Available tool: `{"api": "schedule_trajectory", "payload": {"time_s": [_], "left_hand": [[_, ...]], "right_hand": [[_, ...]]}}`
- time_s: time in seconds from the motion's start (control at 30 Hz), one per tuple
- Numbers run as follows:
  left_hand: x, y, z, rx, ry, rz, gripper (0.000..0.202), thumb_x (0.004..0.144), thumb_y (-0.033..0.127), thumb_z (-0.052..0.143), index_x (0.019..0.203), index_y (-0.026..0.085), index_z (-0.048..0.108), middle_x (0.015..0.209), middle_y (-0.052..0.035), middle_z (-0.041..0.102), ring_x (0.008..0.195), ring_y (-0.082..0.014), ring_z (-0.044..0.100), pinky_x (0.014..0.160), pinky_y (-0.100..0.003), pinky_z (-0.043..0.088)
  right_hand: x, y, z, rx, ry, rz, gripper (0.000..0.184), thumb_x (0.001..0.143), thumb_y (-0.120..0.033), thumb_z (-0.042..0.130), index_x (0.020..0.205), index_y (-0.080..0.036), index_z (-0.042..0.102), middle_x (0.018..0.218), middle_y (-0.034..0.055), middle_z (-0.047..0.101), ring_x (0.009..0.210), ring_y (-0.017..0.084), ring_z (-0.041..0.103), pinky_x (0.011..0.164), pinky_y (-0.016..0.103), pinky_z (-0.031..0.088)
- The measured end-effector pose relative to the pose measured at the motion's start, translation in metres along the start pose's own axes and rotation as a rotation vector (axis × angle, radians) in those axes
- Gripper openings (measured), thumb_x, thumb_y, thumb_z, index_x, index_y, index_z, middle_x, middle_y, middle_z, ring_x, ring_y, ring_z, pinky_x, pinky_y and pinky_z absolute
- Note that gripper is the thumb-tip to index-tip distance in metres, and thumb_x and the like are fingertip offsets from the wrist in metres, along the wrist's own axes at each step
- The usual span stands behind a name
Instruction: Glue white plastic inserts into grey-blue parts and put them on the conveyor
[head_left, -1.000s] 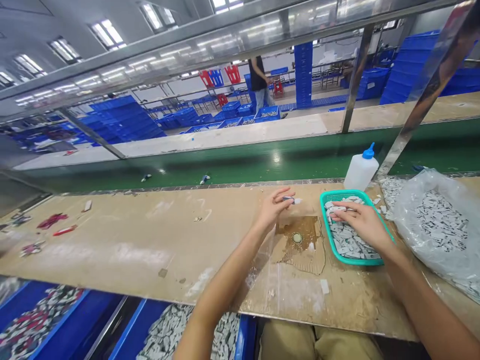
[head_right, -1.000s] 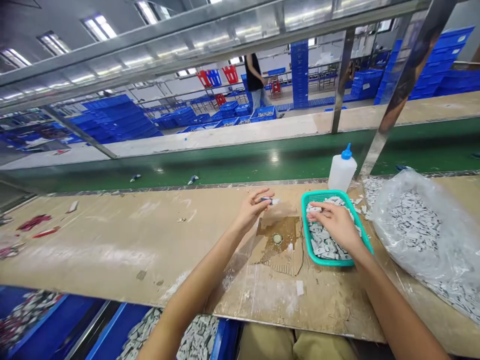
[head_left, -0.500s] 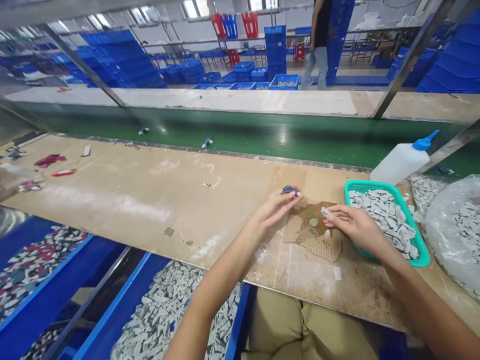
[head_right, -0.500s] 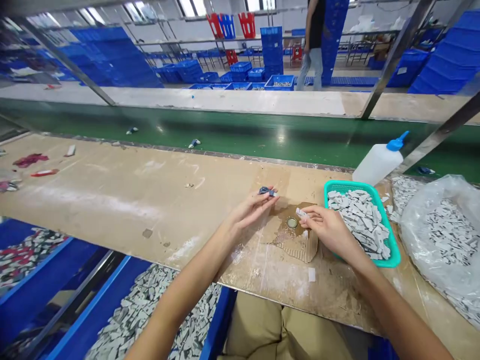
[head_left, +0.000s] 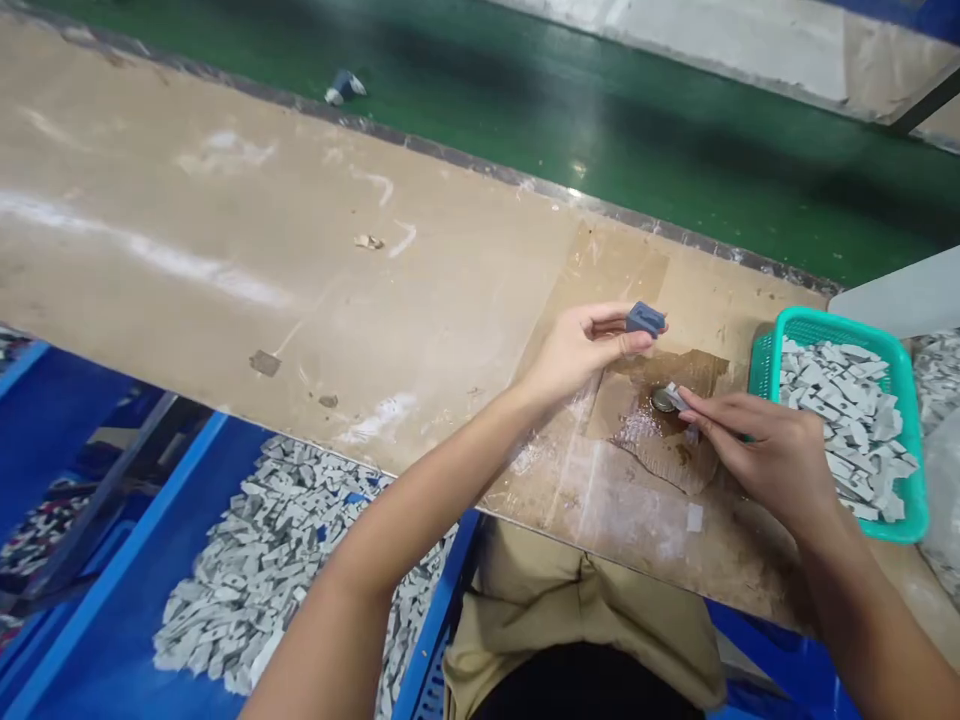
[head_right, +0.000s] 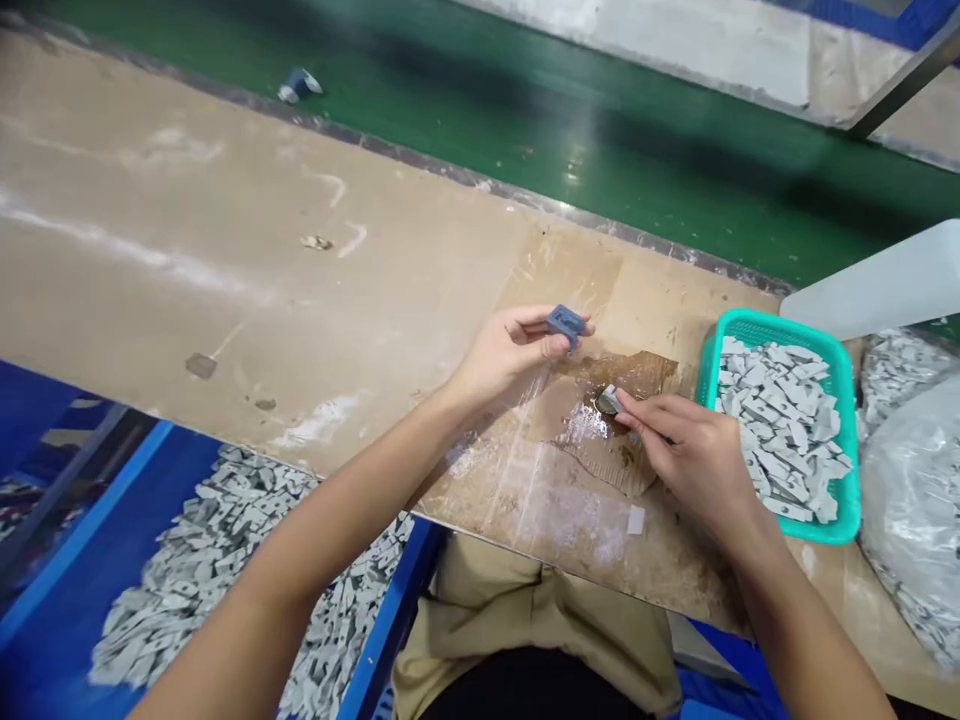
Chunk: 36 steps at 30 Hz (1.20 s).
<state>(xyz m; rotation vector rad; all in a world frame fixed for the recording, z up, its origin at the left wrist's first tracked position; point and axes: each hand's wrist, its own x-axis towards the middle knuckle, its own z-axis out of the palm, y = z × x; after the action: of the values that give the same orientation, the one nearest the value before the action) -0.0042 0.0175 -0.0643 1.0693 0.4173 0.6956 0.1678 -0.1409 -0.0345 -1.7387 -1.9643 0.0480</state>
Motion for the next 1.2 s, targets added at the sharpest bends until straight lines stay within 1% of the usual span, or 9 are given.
{"api": "schedule_trajectory", "payload": {"time_s": [0.07,0.17,0.33,0.47,0.57,0.8,0.9,1.07,1.2], "left_hand": [[0.0,-0.001,0.0,0.01,0.004,-0.017,0.038,0.068,0.039,0.083,0.098,0.017,0.075,0.102,-0.0084,0.075,0.103,-0.0211,0.068,0.093,-0.034,0.054],[-0.001,-0.003,0.002,0.035,0.014,-0.05,0.035,0.071,0.037,0.082,0.098,0.017,0.075,0.1,-0.0073,0.075,0.101,-0.0213,0.069,0.089,-0.034,0.055],[-0.002,-0.002,0.006,0.053,0.027,-0.057,0.039,0.07,0.035,0.083,0.101,0.015,0.072,0.1,-0.0058,0.073,0.1,-0.0204,0.069,0.088,-0.03,0.056],[-0.003,0.0,0.008,0.07,0.031,-0.037,0.037,0.07,0.033,0.083,0.098,0.014,0.07,0.097,-0.0031,0.073,0.096,-0.0175,0.07,0.086,-0.026,0.056],[-0.004,0.001,0.009,0.078,0.038,-0.022,0.033,0.072,0.032,0.081,0.097,0.015,0.069,0.097,-0.0017,0.072,0.095,-0.017,0.07,0.085,-0.026,0.056],[-0.005,-0.004,0.008,0.07,0.026,-0.054,0.037,0.072,0.038,0.08,0.099,0.015,0.069,0.096,-0.0022,0.071,0.092,-0.0169,0.071,0.082,-0.025,0.057],[-0.005,-0.005,0.009,0.055,0.026,-0.068,0.036,0.072,0.037,0.081,0.098,0.015,0.068,0.095,-0.0025,0.071,0.09,-0.0163,0.07,0.081,-0.025,0.056],[-0.006,-0.001,0.011,0.021,0.014,-0.097,0.033,0.073,0.033,0.08,0.096,0.014,0.068,0.095,-0.0029,0.071,0.096,-0.018,0.07,0.082,-0.026,0.056],[-0.006,-0.004,0.009,0.028,0.02,-0.094,0.033,0.071,0.032,0.081,0.095,0.014,0.068,0.094,-0.004,0.071,0.094,-0.0175,0.07,0.083,-0.027,0.056]], "right_hand": [[0.0,0.0,0.002,-0.089,-0.005,-0.057,0.027,0.095,-0.018,0.058,0.116,-0.026,0.072,0.089,0.0007,0.077,0.075,0.014,0.073,0.066,0.023,0.058],[-0.001,-0.001,0.003,-0.193,-0.014,-0.109,0.029,0.096,-0.017,0.056,0.119,-0.026,0.07,0.089,0.0017,0.077,0.075,0.014,0.072,0.067,0.022,0.057],[-0.002,-0.002,0.005,-0.276,-0.049,-0.115,0.027,0.097,-0.019,0.055,0.12,-0.025,0.069,0.089,0.0021,0.076,0.074,0.013,0.071,0.066,0.02,0.054],[-0.003,-0.003,0.005,-0.27,-0.064,-0.108,0.031,0.096,-0.016,0.056,0.124,-0.025,0.066,0.089,0.0007,0.075,0.077,0.012,0.07,0.066,0.02,0.052],[-0.002,-0.003,0.005,-0.279,-0.061,-0.121,0.03,0.095,-0.014,0.058,0.122,-0.024,0.067,0.087,0.0001,0.074,0.076,0.011,0.069,0.067,0.019,0.051],[-0.004,-0.003,0.006,-0.272,-0.088,-0.108,0.031,0.096,-0.015,0.057,0.123,-0.027,0.065,0.089,0.0002,0.073,0.075,0.012,0.067,0.065,0.021,0.051],[-0.004,-0.003,0.007,-0.261,-0.093,-0.114,0.033,0.096,-0.014,0.055,0.124,-0.028,0.065,0.089,-0.0002,0.072,0.075,0.012,0.066,0.066,0.021,0.051],[-0.004,-0.003,0.006,-0.272,-0.104,-0.12,0.032,0.095,-0.012,0.057,0.122,-0.025,0.066,0.088,0.0,0.072,0.075,0.011,0.067,0.068,0.021,0.052],[-0.003,-0.006,0.002,-0.205,-0.033,-0.06,0.038,0.092,-0.01,0.061,0.124,-0.029,0.067,0.09,-0.0011,0.074,0.077,0.013,0.069,0.065,0.022,0.053]]}}
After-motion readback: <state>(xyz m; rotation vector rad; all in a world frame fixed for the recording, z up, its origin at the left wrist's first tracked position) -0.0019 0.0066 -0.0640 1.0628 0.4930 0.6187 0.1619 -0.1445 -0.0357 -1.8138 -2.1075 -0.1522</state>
